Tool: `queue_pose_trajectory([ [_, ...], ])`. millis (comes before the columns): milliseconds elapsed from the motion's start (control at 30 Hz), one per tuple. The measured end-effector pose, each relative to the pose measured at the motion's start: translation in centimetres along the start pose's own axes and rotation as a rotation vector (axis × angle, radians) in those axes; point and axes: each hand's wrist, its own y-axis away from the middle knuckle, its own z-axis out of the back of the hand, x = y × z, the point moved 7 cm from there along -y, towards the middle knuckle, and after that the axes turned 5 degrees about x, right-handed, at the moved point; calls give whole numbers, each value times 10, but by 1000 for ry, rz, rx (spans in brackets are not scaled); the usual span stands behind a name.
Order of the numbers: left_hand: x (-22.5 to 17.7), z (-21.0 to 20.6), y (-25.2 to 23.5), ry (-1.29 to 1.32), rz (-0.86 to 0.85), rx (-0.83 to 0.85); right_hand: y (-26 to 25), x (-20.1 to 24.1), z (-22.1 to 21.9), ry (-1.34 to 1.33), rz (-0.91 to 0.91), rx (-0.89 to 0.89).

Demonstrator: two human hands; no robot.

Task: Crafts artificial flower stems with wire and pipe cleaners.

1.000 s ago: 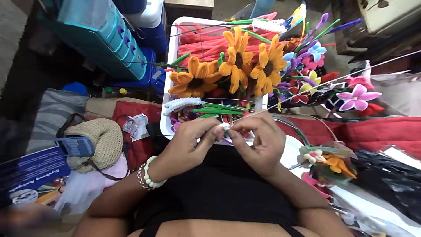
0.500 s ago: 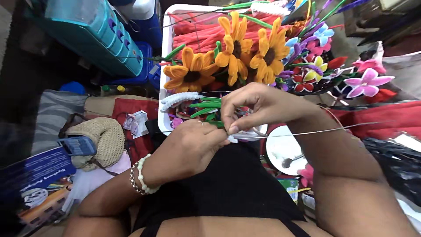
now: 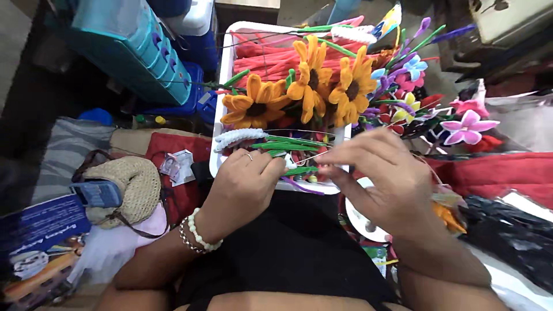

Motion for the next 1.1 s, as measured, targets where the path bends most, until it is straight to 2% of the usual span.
queue_pose_trajectory([
  [67, -5, 1, -2, -52, -13, -5, -11, 1, -8, 87, 16, 19],
  [200, -8, -1, -2, -117, -33, -7, -18, 1, -29, 37, 28, 121],
  [533, -7, -2, 0, -145, -35, -21, -26, -8, -30, -69, 39, 197],
  [700, -6, -1, -1, -107, -32, -21, -26, -4, -29, -57, 76, 186],
  [933, -6, 0, -1, -8, -22, -4, -27, 2, -29, -40, 237, 197],
  [1100, -5, -1, -1, -51, -12, -11, -27, 2, -33, -25, 186, 184],
])
